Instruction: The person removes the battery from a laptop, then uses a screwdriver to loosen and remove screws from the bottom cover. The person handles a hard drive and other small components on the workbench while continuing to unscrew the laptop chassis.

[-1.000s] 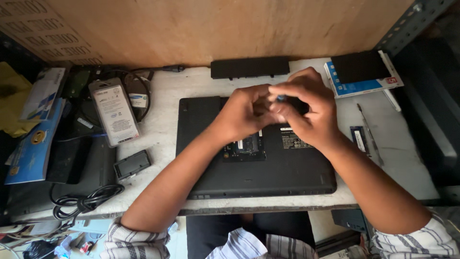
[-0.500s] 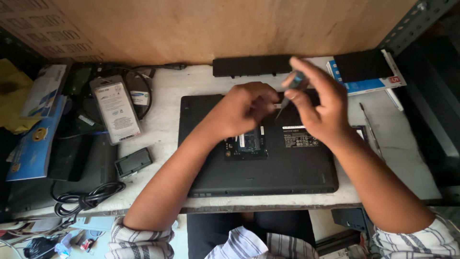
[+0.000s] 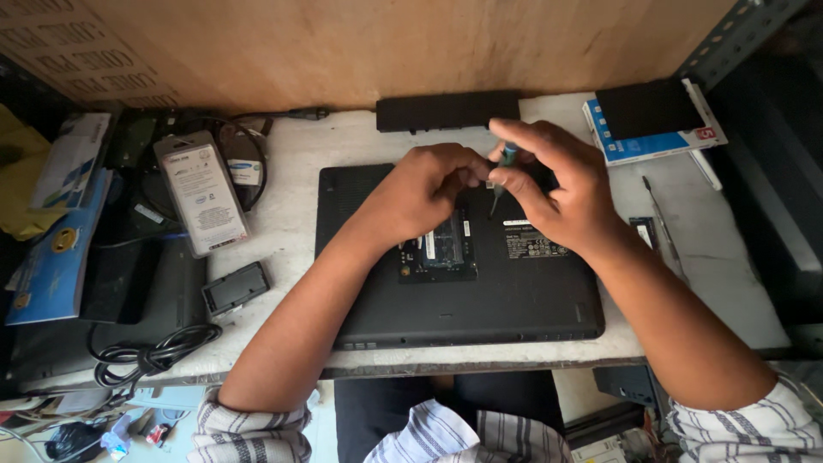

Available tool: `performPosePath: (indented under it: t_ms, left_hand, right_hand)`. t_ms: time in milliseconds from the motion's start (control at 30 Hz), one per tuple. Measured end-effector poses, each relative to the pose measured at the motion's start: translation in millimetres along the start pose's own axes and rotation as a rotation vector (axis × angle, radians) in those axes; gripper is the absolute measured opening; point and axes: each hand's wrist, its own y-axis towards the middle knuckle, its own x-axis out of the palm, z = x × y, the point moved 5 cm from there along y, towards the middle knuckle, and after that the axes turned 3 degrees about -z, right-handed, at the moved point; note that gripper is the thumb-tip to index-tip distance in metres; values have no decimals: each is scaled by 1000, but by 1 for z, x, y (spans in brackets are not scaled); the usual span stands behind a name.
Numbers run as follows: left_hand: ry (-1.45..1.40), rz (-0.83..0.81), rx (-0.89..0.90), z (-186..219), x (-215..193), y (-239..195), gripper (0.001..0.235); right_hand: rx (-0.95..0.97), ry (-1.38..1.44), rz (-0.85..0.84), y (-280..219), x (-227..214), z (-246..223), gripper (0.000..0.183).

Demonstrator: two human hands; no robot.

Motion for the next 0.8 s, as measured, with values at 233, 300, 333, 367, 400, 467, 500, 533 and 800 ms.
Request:
performPosePath:
  t_ms: [233, 300, 333, 367, 400, 467, 500, 533, 800]
  left_hand:
    - [19, -26, 8, 4, 3, 0, 23]
    - [27, -25, 3, 4, 2, 0, 21]
    - [35, -29, 2, 4, 2, 0, 19]
    - [43, -33, 1, 4, 2, 0, 18]
    - [51, -38, 0, 4, 3, 0, 16]
    - [36, -39, -29, 2, 4, 0, 18]
    - [30, -39, -42, 0, 4, 0, 19]
    - [24, -41, -16, 1, 4, 1, 19]
    - [35, -40, -6, -4, 5, 0, 17]
  right_hand:
    - [8, -39, 108, -2, -6, 0, 50]
    - [22, 21, 102, -3, -5, 2, 48]
    - [16, 58, 93, -3, -4, 2, 47]
    - [11, 95, 85, -3, -4, 1, 45]
    - [21, 105, 61, -3, -3, 2, 43]
    - [43, 126, 14, -2, -3, 2, 40]
    - [46, 145, 7, 0, -3, 1, 39]
    - [50, 163, 0, 1, -3, 1, 39]
    - [220, 456, -39, 2, 2, 15, 32]
